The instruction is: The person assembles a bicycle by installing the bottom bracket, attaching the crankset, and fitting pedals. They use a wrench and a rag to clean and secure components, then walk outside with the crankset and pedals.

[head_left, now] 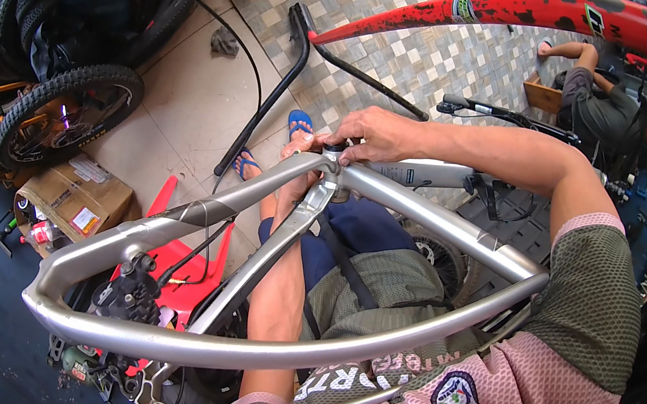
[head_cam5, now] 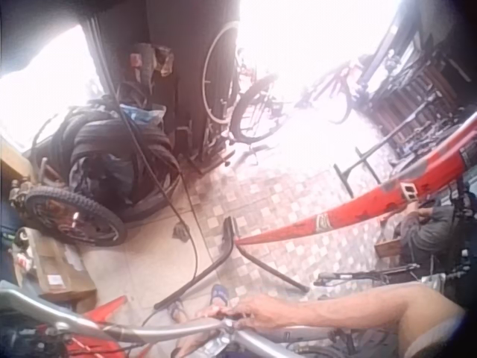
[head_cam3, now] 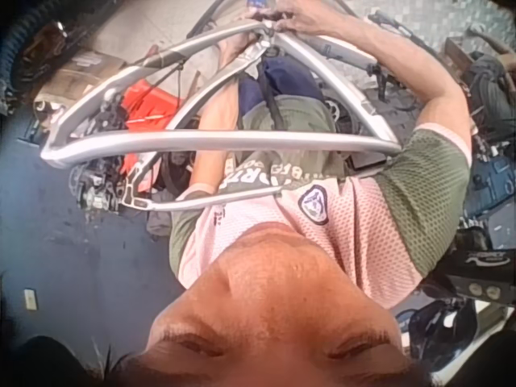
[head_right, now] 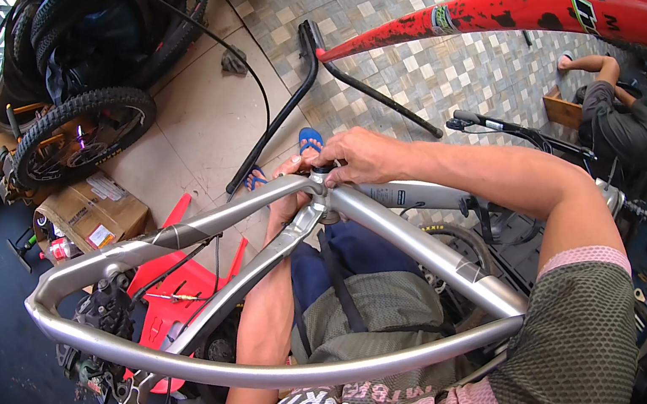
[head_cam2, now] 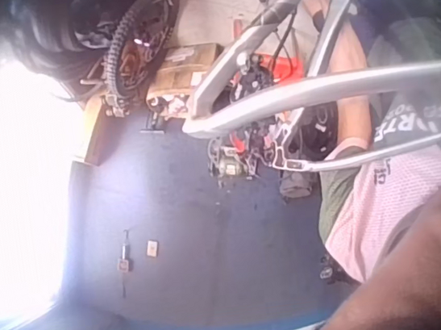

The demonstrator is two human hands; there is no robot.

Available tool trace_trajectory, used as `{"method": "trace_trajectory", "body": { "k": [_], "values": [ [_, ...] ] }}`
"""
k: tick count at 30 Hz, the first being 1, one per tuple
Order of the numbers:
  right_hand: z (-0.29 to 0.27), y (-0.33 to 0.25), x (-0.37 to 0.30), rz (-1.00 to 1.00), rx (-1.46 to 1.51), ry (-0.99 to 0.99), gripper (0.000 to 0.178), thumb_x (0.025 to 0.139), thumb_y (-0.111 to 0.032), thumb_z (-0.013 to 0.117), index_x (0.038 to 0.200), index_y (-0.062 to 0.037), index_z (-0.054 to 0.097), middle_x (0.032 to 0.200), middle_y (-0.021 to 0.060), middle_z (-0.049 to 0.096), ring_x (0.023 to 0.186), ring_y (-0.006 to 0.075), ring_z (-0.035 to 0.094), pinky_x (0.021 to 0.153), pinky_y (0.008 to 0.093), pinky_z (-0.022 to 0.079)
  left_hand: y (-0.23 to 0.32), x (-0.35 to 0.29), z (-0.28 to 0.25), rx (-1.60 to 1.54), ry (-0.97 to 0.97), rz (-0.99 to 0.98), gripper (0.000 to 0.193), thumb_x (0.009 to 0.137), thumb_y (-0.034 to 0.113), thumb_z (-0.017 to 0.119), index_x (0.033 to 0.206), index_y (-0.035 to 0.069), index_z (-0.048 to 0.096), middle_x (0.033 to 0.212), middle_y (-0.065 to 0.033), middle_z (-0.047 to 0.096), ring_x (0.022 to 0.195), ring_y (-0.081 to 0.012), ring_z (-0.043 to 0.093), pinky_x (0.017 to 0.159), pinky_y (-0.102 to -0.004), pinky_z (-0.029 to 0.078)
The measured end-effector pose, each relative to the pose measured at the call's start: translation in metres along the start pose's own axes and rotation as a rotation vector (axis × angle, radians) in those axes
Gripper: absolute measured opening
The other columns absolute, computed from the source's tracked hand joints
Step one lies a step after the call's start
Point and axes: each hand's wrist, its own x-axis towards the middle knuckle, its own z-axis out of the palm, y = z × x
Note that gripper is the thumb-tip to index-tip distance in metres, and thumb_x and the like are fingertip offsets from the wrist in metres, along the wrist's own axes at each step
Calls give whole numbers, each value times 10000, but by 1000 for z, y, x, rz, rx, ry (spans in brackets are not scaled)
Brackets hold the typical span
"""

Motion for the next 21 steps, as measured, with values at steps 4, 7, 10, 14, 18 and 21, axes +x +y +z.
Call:
{"method": "trace_trajectory", "body": {
  "k": [4, 7, 10, 14, 18, 21],
  "values": [
    [-1, 0, 2, -4, 13, 9, 405, 860, -219, 819, 1204, -20, 740, 1074, 194, 735, 1026, 373, 704, 909, 453, 554, 4, -1, 4, -61, -16, -31, 328, 1016, 253, 606, 1082, -61, 677, 1030, -160, 716, 872, -221, 702, 775, -322, 594],
    [-3, 2, 4, 4, 14, -18, 400, 862, -226, 821, 1196, -21, 740, 1076, 187, 738, 1030, 370, 704, 913, 451, 552, 1, -1, 1, -45, 15, -36, 241, 1010, 223, 589, 1043, -7, 655, 1002, -99, 679, 924, -198, 659, 855, -341, 557],
    [-3, 7, 5, 7, 34, -39, 402, 864, -240, 823, 1192, -25, 738, 1079, 181, 742, 1034, 368, 704, 922, 453, 550, -2, -1, -3, -59, 24, -34, 265, 1003, 226, 609, 1071, -24, 664, 1027, -125, 695, 917, -215, 681, 829, -342, 573],
    [-3, 10, 7, -27, 19, -63, 413, 865, -254, 824, 1204, -36, 733, 1086, 176, 745, 1041, 364, 705, 928, 453, 551, -8, 2, -11, -74, 32, -12, 330, 990, 247, 634, 1113, -54, 690, 1076, -174, 723, 896, -244, 714, 765, -341, 603],
    [-3, 13, 8, -27, 34, -76, 406, 868, -254, 820, 1204, -44, 735, 1089, 174, 746, 1048, 363, 705, 933, 452, 551, -8, 1, -14, -39, 10, -13, 338, 990, 264, 623, 1094, -48, 703, 1079, -169, 724, 905, -248, 708, 793, -347, 595],
    [-5, 12, 10, -32, 34, -96, 382, 869, -252, 818, 1182, -45, 747, 1088, 174, 746, 1050, 364, 705, 933, 451, 551, -4, 2, -6, -48, -4, -14, 355, 999, 274, 609, 1098, -53, 704, 1080, -167, 723, 911, -249, 699, 821, -354, 581]
  ]
}}
